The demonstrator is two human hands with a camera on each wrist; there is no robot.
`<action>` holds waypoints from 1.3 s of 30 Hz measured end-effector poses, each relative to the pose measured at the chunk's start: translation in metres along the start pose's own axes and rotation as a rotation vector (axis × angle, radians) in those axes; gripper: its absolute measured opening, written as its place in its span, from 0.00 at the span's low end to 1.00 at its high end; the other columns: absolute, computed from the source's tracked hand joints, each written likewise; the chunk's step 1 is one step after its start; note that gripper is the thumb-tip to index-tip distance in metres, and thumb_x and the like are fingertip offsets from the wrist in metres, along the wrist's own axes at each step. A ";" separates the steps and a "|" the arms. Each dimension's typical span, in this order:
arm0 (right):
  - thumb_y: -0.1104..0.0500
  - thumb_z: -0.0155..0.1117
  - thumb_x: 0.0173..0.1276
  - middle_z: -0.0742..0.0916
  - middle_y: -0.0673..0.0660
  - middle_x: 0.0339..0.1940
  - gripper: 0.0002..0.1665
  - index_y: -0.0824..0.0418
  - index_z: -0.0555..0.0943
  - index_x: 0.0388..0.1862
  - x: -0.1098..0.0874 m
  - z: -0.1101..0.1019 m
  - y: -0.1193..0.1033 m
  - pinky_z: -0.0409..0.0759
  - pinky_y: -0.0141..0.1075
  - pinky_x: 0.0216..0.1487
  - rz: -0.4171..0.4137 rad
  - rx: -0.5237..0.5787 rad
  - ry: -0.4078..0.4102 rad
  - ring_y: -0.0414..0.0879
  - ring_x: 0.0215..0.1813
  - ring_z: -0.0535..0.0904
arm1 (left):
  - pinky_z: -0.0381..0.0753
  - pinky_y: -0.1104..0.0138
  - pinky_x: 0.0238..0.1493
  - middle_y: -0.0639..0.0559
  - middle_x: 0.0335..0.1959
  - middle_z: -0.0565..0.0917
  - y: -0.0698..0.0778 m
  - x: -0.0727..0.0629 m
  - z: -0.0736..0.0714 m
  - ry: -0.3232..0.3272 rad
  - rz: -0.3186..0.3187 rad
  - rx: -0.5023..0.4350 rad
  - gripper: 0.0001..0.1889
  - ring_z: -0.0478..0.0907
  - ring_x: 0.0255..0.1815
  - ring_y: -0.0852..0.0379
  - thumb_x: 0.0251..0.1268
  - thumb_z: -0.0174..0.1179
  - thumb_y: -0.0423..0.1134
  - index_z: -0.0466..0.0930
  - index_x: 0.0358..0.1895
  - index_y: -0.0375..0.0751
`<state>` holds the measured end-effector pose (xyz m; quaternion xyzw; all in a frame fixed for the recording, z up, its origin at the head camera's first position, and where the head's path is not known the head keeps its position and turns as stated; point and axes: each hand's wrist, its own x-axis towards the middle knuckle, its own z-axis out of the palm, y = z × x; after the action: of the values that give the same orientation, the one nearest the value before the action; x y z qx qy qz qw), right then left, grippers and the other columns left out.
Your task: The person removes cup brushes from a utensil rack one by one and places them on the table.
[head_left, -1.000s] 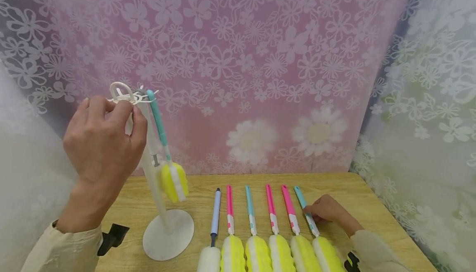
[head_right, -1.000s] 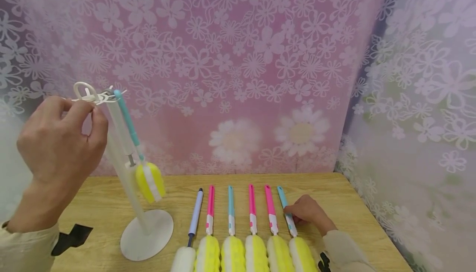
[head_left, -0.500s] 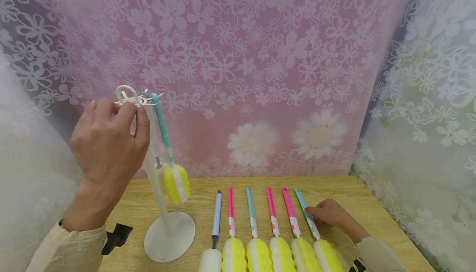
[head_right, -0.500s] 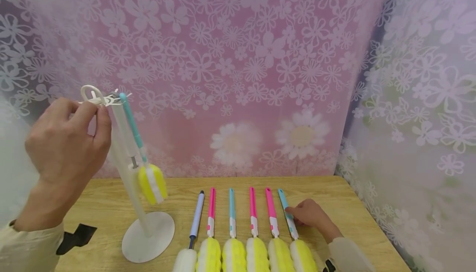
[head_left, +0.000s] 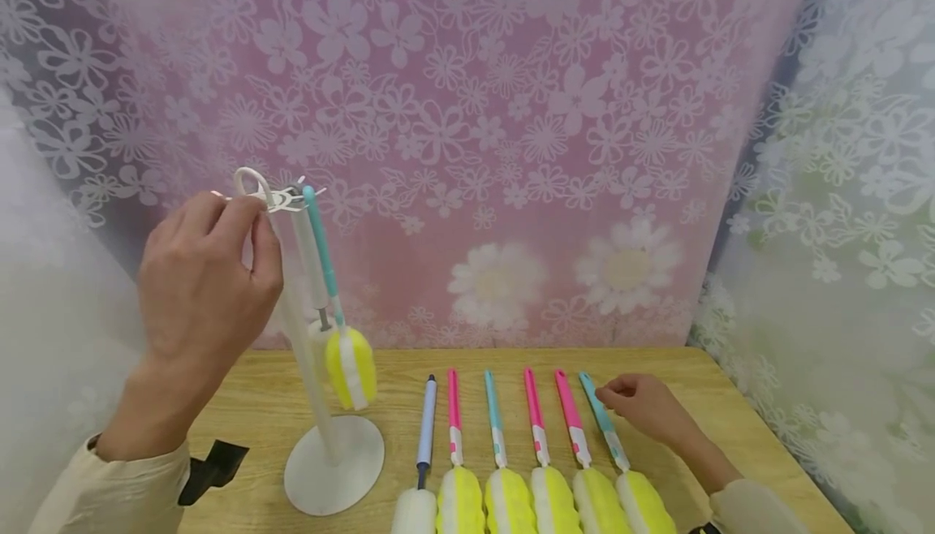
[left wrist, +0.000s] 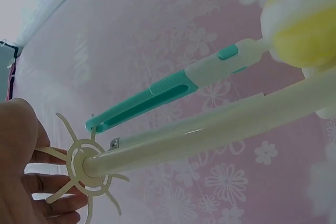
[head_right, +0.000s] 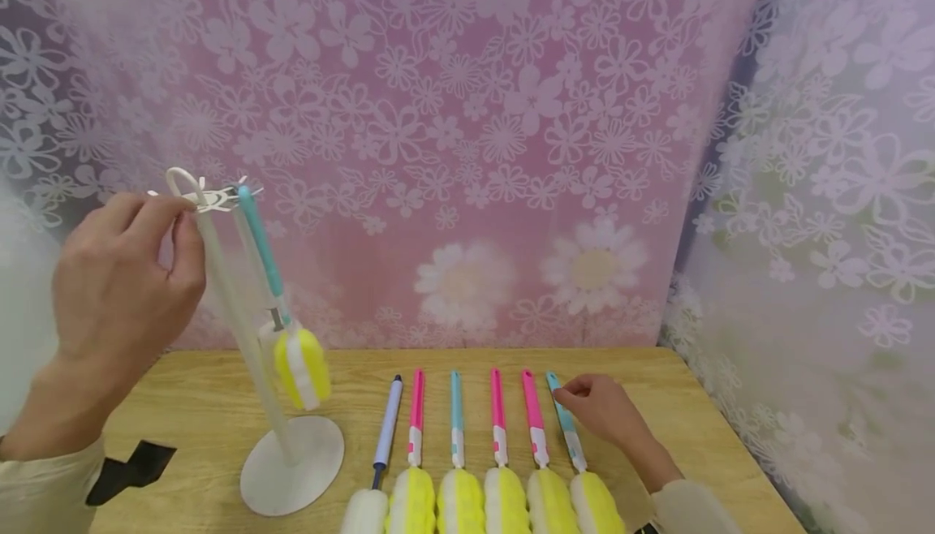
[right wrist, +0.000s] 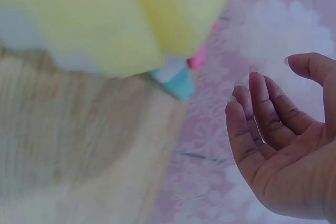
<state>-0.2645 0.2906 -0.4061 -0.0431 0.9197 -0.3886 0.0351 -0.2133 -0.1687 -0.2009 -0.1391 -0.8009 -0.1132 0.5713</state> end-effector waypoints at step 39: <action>0.48 0.56 0.72 0.84 0.45 0.46 0.16 0.51 0.79 0.54 -0.006 0.063 -0.187 0.79 0.39 0.45 -0.499 0.258 -0.117 0.41 0.44 0.80 | 0.71 0.46 0.24 0.34 0.27 0.81 0.012 0.005 -0.004 0.083 0.047 0.172 0.23 0.73 0.31 0.31 0.63 0.42 0.46 0.82 0.31 0.31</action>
<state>-0.2429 0.1169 -0.3156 -0.2855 0.8202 -0.4958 -0.0033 -0.2069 -0.1588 -0.1947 -0.1036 -0.7798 -0.0360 0.6163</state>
